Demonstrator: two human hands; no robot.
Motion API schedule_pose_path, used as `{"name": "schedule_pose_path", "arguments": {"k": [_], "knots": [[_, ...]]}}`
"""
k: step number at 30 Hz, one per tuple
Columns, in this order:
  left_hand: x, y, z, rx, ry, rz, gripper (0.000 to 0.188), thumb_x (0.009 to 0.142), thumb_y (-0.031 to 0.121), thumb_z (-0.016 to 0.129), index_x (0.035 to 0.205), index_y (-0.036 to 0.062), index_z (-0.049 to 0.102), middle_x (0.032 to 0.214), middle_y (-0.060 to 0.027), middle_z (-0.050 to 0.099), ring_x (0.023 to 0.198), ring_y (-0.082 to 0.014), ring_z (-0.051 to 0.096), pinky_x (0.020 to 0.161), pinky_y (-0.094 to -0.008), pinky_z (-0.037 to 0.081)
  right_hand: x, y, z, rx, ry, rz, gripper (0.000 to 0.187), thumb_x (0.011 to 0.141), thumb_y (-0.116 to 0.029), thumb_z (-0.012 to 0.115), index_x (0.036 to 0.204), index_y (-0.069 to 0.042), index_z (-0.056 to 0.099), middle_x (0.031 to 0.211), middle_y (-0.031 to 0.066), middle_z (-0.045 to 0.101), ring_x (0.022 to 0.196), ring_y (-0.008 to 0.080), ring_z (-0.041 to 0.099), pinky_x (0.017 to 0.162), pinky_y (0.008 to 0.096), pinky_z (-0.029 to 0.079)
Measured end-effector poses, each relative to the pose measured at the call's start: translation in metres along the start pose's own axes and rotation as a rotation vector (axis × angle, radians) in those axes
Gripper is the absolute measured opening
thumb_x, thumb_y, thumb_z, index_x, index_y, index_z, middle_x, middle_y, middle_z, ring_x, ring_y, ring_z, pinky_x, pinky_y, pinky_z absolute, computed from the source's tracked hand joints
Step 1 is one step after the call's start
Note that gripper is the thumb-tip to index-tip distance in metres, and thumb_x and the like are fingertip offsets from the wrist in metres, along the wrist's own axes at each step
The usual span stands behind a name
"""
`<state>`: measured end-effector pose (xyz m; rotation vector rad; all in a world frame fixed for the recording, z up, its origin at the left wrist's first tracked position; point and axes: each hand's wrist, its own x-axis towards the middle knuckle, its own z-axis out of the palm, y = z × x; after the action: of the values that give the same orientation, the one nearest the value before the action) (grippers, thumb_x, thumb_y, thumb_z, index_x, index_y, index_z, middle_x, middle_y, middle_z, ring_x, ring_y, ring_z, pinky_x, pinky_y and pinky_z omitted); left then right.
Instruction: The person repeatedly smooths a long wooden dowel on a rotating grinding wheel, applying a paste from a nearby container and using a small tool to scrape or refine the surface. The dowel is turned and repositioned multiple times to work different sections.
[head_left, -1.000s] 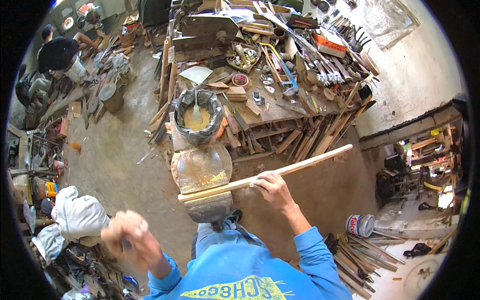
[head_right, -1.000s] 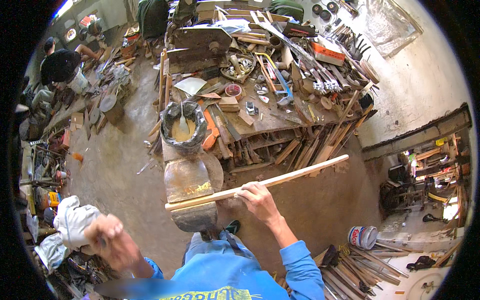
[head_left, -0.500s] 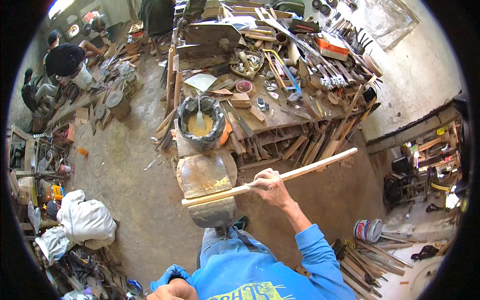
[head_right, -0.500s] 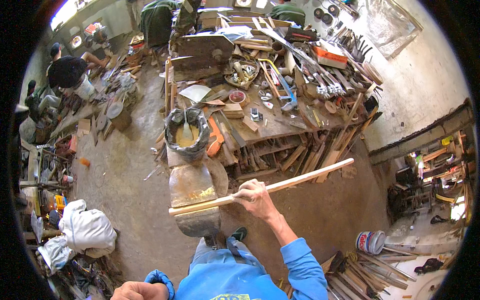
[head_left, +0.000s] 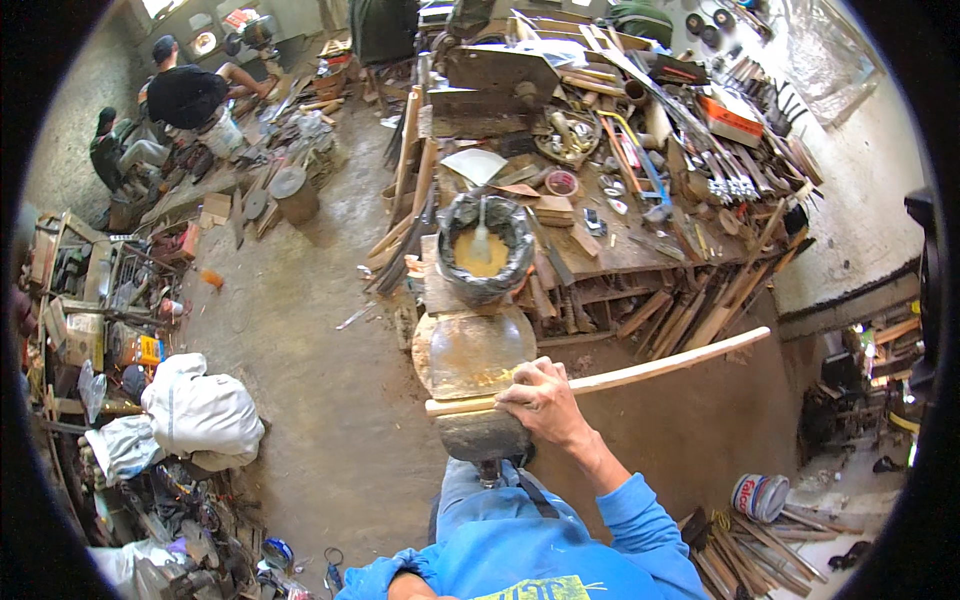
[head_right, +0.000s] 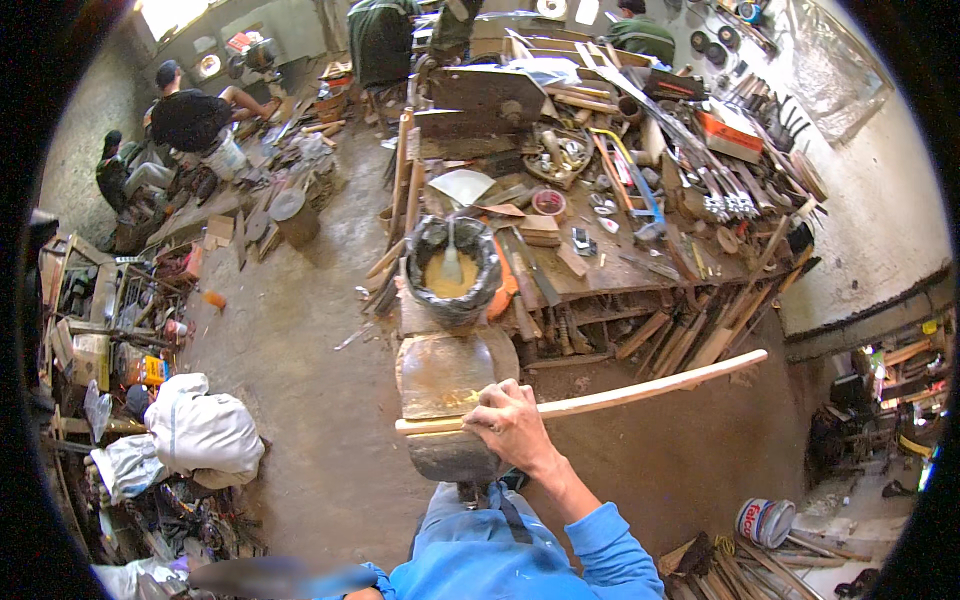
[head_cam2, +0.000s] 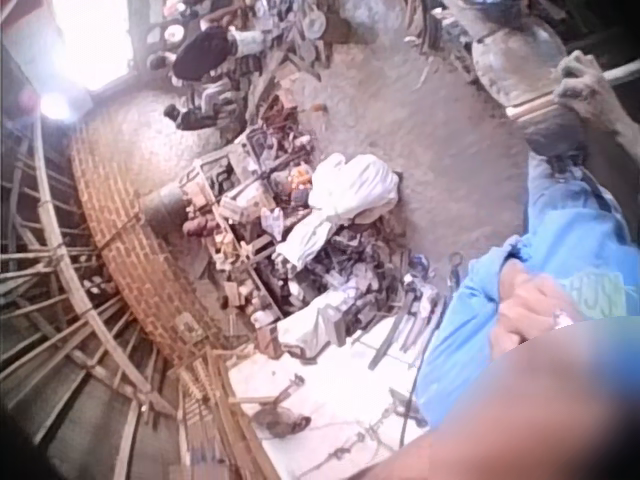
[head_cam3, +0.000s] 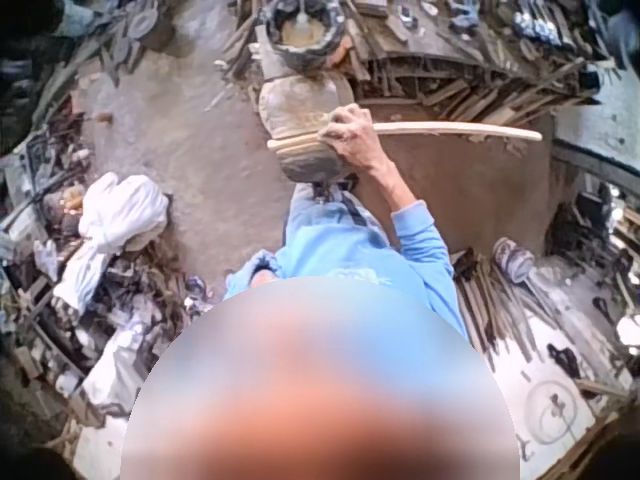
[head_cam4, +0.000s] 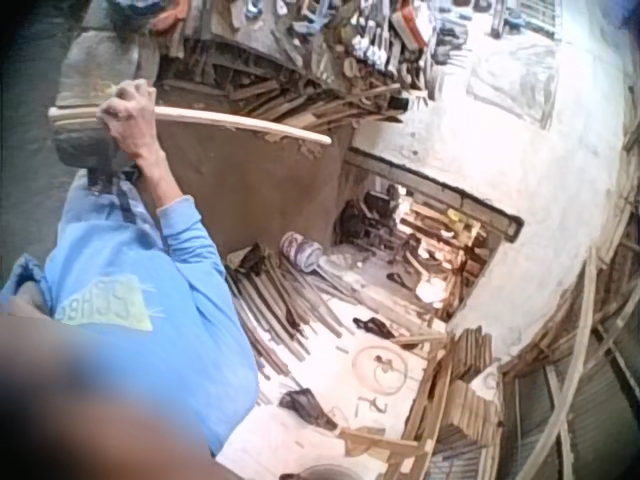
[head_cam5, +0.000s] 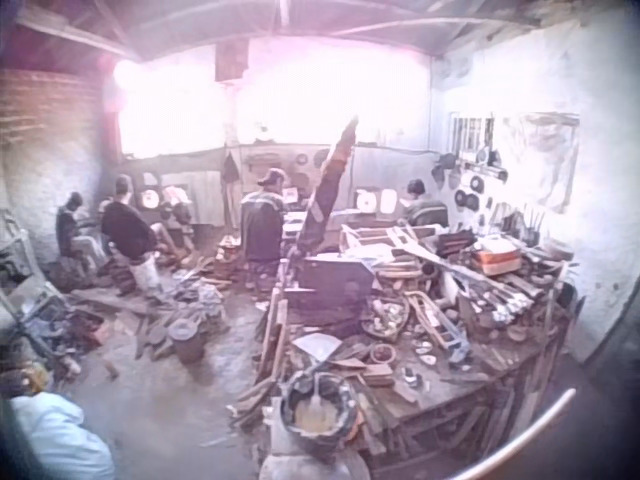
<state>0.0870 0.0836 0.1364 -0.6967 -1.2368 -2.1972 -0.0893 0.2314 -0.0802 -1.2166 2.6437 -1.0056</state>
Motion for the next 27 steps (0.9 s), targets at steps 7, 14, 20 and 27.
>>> {"name": "schedule_pose_path", "arguments": {"k": [7,14,20,27], "knots": [[0.003,0.001,-0.011,0.053,0.147,-0.008,0.046,0.094,0.017,0.063,0.135,0.0053,0.047,0.105,-0.0166,0.065,0.064,-0.0166,0.061,0.052,-0.025,0.048,0.015,-0.051,0.04,-0.082,-0.001,-0.119,0.014,0.081,-0.021,0.072,0.094,-0.017,0.075,0.086,-0.0021,0.063,0.087,0.0212,0.055,0.08,0.0375,0.041],[-0.003,-0.001,-0.021,0.294,0.571,-0.138,0.05,0.095,0.015,0.058,0.137,-0.0057,0.043,0.12,-0.02,0.064,0.064,-0.0112,0.06,0.051,-0.0216,0.047,0.041,-0.066,0.062,0.073,-0.066,-0.008,0.011,0.079,-0.028,0.078,0.081,-0.018,0.074,0.084,-0.0002,0.061,0.086,0.0232,0.054,0.078,0.039,0.04],[-0.115,-0.058,-0.176,0.575,1.113,-0.65,0.055,0.094,0.016,0.058,0.144,-0.0027,0.043,0.138,-0.0133,0.058,0.069,-0.0105,0.064,0.046,-0.0197,0.048,0.024,-0.04,0.032,0.041,-0.025,0.028,0.01,0.077,-0.029,0.079,0.08,-0.02,0.076,0.08,-0.0015,0.059,0.086,0.0226,0.053,0.08,0.0399,0.039],[-0.408,-0.11,-0.267,0.629,1.596,-1.136,0.02,0.092,0.018,0.062,0.099,-0.0006,0.065,0.082,-0.0095,0.069,0.053,-0.0161,0.061,0.04,-0.0252,0.042,-0.029,0.03,-0.055,0.003,-0.001,0.346,0.011,0.074,-0.027,0.081,0.082,-0.02,0.079,0.08,0.0005,0.059,0.084,0.0234,0.051,0.077,0.0385,0.038]]}}
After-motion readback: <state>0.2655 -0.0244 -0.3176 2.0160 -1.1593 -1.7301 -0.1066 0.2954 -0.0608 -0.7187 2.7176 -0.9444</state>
